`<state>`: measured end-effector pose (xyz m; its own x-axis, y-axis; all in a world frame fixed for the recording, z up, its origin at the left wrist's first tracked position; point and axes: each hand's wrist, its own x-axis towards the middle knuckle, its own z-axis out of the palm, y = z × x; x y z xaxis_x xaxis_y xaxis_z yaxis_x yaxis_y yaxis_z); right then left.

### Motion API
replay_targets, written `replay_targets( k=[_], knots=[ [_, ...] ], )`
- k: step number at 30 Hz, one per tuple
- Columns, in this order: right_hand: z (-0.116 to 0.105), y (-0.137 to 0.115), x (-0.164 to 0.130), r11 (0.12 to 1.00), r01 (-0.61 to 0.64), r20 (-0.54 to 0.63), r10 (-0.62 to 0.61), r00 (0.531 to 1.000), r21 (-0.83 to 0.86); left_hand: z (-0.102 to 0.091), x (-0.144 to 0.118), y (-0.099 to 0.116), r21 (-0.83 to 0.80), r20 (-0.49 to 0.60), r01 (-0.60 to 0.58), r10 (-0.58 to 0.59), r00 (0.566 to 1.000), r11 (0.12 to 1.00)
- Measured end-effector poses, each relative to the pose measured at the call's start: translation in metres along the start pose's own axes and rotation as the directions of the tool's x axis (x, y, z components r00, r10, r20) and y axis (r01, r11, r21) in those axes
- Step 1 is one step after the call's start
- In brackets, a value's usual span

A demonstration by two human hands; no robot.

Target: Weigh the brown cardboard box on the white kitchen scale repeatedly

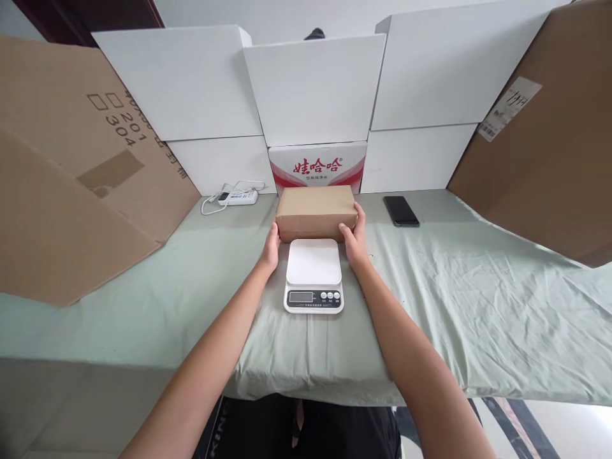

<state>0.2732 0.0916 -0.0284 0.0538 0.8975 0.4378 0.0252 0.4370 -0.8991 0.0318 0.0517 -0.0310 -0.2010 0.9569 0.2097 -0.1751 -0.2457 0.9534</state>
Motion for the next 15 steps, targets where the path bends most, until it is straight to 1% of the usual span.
replay_targets(
  k=[2,3,5,7,9,11,12,15],
  knots=[
    [-0.003,0.004,0.003,1.0,-0.005,-0.024,0.005,1.0,0.001,-0.004,0.003,0.0,0.018,-0.01,0.0,0.0,1.0,1.0],
    [-0.007,0.006,0.005,1.0,-0.01,-0.056,0.01,0.998,0.004,-0.009,0.005,0.001,0.031,-0.037,-0.001,0.003,0.999,1.0],
    [-0.019,0.009,0.009,0.999,-0.036,-0.165,0.037,0.986,0.009,-0.021,0.009,0.006,0.053,-0.137,-0.004,0.011,0.99,0.999],
    [-0.035,0.014,0.013,0.996,-0.09,-0.287,0.094,0.953,0.026,-0.035,0.012,0.015,0.054,-0.239,-0.009,0.021,0.971,0.999],
    [-0.049,0.019,0.016,0.985,-0.152,-0.367,0.17,0.915,0.078,-0.048,0.014,0.022,0.031,-0.306,-0.001,0.01,0.952,1.0],
    [-0.058,0.024,0.018,0.973,-0.189,-0.404,0.228,0.886,0.134,-0.057,0.014,0.026,0.011,-0.336,0.012,-0.008,0.942,1.0],
    [-0.059,0.026,0.019,0.97,-0.193,-0.409,0.237,0.881,0.146,-0.06,0.014,0.027,0.008,-0.338,0.015,-0.011,0.941,1.0],
    [-0.058,0.03,0.017,0.978,-0.173,-0.387,0.206,0.899,0.118,-0.061,0.014,0.025,0.012,-0.329,0.017,-0.012,0.944,1.0]
  ],
)
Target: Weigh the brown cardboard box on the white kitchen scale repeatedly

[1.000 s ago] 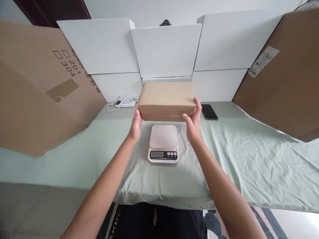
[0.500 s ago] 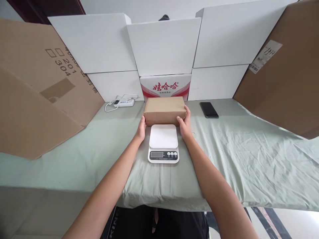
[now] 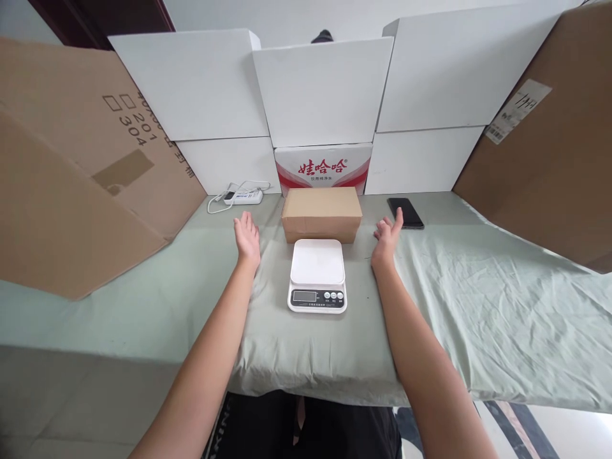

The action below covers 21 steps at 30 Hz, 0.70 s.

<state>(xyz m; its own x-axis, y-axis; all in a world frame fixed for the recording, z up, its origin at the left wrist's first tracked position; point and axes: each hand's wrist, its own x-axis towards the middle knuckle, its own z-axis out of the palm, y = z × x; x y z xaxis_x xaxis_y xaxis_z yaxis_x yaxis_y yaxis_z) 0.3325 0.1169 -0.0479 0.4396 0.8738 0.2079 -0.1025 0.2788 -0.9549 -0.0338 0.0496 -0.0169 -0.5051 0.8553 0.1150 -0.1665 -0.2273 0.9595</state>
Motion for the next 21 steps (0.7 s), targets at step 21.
replay_targets(
  k=[21],
  knots=[
    [0.014,-0.006,-0.016,0.996,-0.006,0.201,0.025,0.979,-0.092,0.025,-0.017,-0.021,0.056,0.184,0.023,-0.033,0.982,0.998]
  ],
)
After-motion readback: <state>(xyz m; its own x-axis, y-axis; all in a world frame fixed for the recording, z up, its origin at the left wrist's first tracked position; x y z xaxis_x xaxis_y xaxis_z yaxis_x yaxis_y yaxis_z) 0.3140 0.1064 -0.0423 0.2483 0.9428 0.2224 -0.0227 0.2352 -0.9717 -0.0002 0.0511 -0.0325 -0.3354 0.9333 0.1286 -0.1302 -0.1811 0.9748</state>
